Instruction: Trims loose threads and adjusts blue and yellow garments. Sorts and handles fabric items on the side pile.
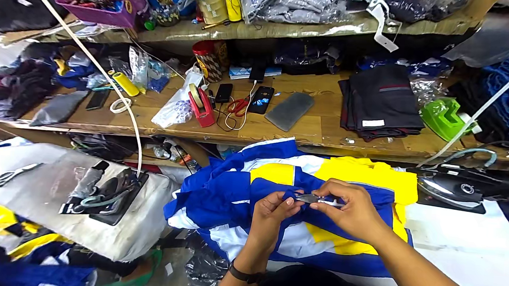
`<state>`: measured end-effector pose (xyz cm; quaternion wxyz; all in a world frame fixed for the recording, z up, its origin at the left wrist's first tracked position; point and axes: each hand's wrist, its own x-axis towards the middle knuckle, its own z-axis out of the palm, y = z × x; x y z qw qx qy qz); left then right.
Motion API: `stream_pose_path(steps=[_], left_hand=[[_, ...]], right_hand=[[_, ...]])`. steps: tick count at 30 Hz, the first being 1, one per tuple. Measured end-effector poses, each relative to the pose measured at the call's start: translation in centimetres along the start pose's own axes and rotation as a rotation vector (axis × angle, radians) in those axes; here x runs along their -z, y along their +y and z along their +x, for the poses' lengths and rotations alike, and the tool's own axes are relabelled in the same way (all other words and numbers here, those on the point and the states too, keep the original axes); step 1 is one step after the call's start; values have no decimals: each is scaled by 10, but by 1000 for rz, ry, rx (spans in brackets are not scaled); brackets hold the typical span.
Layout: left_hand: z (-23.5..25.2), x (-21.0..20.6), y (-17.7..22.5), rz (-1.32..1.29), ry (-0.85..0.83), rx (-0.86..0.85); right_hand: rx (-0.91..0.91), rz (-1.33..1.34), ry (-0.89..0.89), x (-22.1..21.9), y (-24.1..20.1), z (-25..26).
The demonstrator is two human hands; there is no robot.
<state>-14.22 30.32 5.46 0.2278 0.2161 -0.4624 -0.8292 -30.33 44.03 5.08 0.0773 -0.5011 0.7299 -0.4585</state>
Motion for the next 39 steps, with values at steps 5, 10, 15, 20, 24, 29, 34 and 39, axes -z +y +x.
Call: stream_pose_path(steps=[5, 10, 15, 20, 24, 29, 34, 39], left_hand=[[-1, -2, -6, -26, 36, -24], [0, -4, -10, -70, 89, -58], [1, -4, -12, -44, 91, -101], [0, -4, -18, 24, 57, -165], [1, 0, -24, 72, 25, -253], [-1, -2, -26, 89, 31, -286], [-1, -2, -26, 85, 31, -288], [-4, -6, -24, 62, 29, -217]], right_hand=[[-125, 117, 17, -8, -2, -2], [-157, 183, 64, -16, -3, -8], [-152, 112, 119, -20, -6, -13], [-185, 143, 121, -23, -10, -16], [-253, 346, 96, -24, -14, -16], [-239, 499, 106, -27, -14, -15], [-248, 457, 104, -26, -15, -18], [-255, 548, 171, -30, -18, -15]])
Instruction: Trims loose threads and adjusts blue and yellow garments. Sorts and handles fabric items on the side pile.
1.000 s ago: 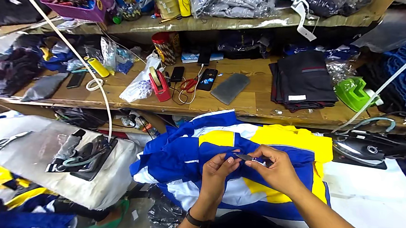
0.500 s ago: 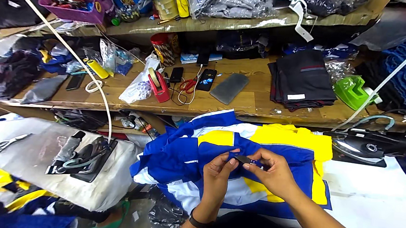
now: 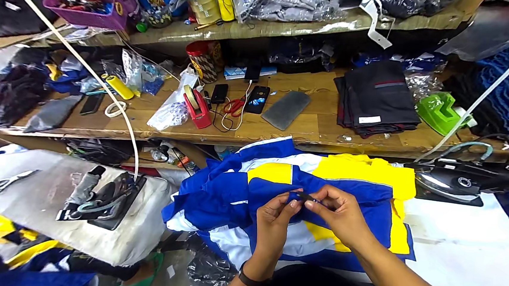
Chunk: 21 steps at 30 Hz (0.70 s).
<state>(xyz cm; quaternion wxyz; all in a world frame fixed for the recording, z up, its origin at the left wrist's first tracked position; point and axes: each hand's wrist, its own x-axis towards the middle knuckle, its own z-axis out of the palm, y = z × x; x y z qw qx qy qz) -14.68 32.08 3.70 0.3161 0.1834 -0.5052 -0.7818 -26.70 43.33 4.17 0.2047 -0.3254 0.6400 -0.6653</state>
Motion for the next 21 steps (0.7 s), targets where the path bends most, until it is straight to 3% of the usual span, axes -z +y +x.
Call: stream_pose_path(steps=[5, 16, 21], left_hand=[[0, -1, 5, -63, 60, 71], [0, 0, 4, -32, 28, 57], [1, 3, 5, 29, -15, 42]], right_hand=[[98, -201, 114, 5, 2, -5], [177, -435, 115, 5, 6, -7], [297, -556, 140, 7, 8, -7]])
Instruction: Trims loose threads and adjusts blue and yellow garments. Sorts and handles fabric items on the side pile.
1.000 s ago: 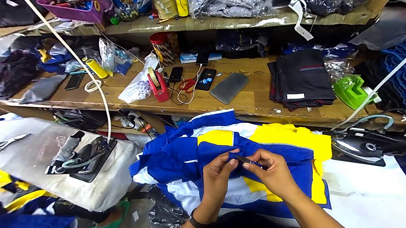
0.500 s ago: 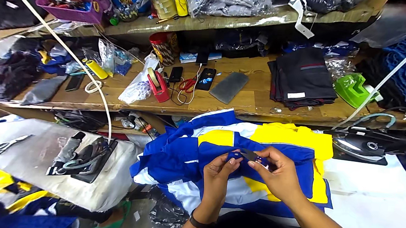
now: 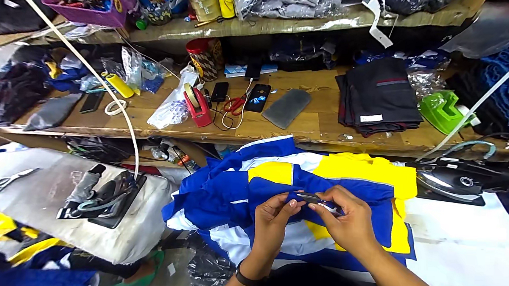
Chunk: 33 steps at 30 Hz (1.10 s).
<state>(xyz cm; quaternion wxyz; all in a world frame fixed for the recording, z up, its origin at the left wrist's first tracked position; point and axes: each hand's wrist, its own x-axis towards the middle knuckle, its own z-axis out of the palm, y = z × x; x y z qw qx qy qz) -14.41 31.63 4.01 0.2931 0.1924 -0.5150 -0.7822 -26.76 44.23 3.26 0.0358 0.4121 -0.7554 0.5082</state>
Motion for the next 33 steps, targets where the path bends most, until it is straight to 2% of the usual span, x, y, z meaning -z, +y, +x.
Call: stream_pose_path(steps=[9, 22, 31, 33], left_hand=[[2, -2, 3, -30, 13, 55], [2, 4, 3, 72, -81, -1], [5, 14, 6, 197, -247, -41], [3, 12, 4, 191, -246, -36]], right_hand=[[-115, 81, -55, 3, 1, -5], [-111, 91, -56, 4, -3, -7], [-15, -23, -35, 6, 0, -8], [-39, -17, -47, 6, 2, -7]])
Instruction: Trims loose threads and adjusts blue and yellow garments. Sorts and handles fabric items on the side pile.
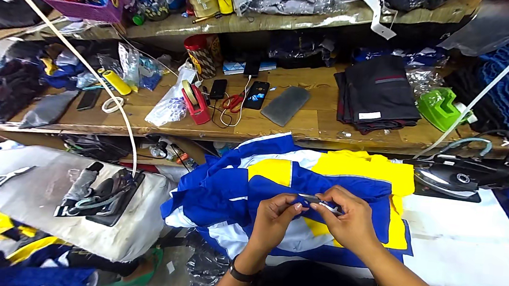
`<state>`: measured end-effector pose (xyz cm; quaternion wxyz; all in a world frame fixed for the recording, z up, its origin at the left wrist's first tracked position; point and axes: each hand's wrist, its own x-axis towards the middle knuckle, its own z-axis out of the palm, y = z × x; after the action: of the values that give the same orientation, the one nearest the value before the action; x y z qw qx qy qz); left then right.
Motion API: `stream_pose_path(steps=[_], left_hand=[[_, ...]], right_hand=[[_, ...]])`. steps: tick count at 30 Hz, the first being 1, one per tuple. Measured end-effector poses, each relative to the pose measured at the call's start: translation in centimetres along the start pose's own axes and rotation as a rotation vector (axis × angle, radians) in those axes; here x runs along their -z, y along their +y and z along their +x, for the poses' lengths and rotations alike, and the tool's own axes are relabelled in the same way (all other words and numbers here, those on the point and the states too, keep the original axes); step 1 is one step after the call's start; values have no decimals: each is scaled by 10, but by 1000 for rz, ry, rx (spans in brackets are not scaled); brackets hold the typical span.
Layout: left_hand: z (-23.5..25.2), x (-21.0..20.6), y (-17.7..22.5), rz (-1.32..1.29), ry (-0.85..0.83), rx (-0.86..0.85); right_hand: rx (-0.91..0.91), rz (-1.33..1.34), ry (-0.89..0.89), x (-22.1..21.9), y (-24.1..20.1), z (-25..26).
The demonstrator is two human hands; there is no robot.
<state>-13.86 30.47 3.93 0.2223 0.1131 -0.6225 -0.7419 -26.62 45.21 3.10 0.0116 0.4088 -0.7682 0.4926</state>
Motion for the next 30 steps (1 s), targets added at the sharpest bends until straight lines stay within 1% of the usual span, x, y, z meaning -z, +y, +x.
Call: stream_pose_path(steps=[3, 6, 17, 20, 24, 30], left_hand=[[3, -2, 5, -59, 70, 66], [5, -1, 6, -53, 93, 81], [5, -1, 7, 2, 63, 72], [6, 1, 8, 17, 41, 79], [6, 1, 7, -4, 20, 99], [6, 0, 5, -12, 25, 104]], right_hand=[[-78, 112, -12, 3, 2, 1], [-102, 114, -30, 7, 0, -2], [-34, -23, 0, 4, -5, -2], [-36, -5, -7, 5, -4, -2], [-101, 121, -49, 7, 0, -1], [-61, 8, -28, 8, -2, -2]])
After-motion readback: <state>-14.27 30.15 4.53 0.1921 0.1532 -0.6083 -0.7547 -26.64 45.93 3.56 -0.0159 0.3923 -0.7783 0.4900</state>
